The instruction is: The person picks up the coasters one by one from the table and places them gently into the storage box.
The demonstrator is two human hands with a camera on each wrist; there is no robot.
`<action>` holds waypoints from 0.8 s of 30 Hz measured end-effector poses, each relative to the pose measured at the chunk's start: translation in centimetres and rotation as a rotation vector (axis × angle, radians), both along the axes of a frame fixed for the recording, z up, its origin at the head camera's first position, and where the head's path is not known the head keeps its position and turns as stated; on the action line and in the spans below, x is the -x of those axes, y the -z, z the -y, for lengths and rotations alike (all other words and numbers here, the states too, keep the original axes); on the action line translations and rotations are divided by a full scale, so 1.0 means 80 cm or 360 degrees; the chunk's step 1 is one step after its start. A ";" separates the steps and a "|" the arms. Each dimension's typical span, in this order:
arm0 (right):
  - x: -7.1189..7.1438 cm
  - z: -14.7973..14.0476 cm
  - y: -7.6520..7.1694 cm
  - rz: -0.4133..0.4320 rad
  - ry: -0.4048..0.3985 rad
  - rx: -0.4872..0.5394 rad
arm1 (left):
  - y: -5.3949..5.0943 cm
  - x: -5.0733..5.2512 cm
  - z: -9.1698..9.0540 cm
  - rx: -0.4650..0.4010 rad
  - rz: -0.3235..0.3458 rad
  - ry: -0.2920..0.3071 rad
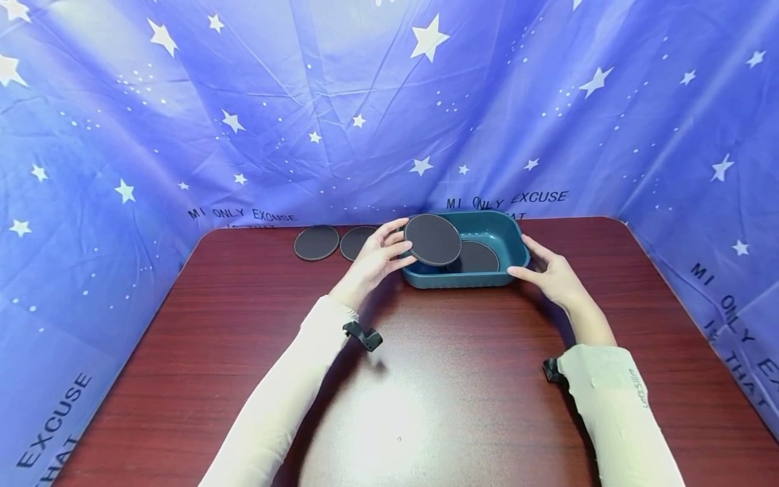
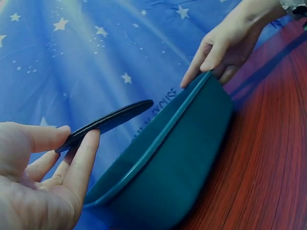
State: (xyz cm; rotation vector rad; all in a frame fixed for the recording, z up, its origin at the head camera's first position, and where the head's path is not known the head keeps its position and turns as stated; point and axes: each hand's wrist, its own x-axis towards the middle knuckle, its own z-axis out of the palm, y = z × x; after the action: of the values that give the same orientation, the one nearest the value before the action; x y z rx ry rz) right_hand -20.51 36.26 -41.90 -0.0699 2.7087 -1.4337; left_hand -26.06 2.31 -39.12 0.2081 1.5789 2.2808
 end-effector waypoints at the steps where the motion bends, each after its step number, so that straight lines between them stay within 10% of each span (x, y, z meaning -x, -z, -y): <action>1: 0.000 0.000 0.001 -0.0004 0.0001 0.0000 | 0.000 0.000 -0.004 0.0011 -0.0001 0.0007; 24: -0.003 0.001 -0.003 -0.0015 0.0002 -0.0004 | 0.002 0.017 -0.073 0.0660 -0.0141 0.0133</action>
State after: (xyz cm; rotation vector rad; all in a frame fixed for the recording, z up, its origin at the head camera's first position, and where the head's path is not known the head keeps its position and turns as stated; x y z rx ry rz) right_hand -20.25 36.17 -41.62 -0.0751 2.7188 -1.4338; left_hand -27.41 8.12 -39.30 0.2617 2.0030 1.8531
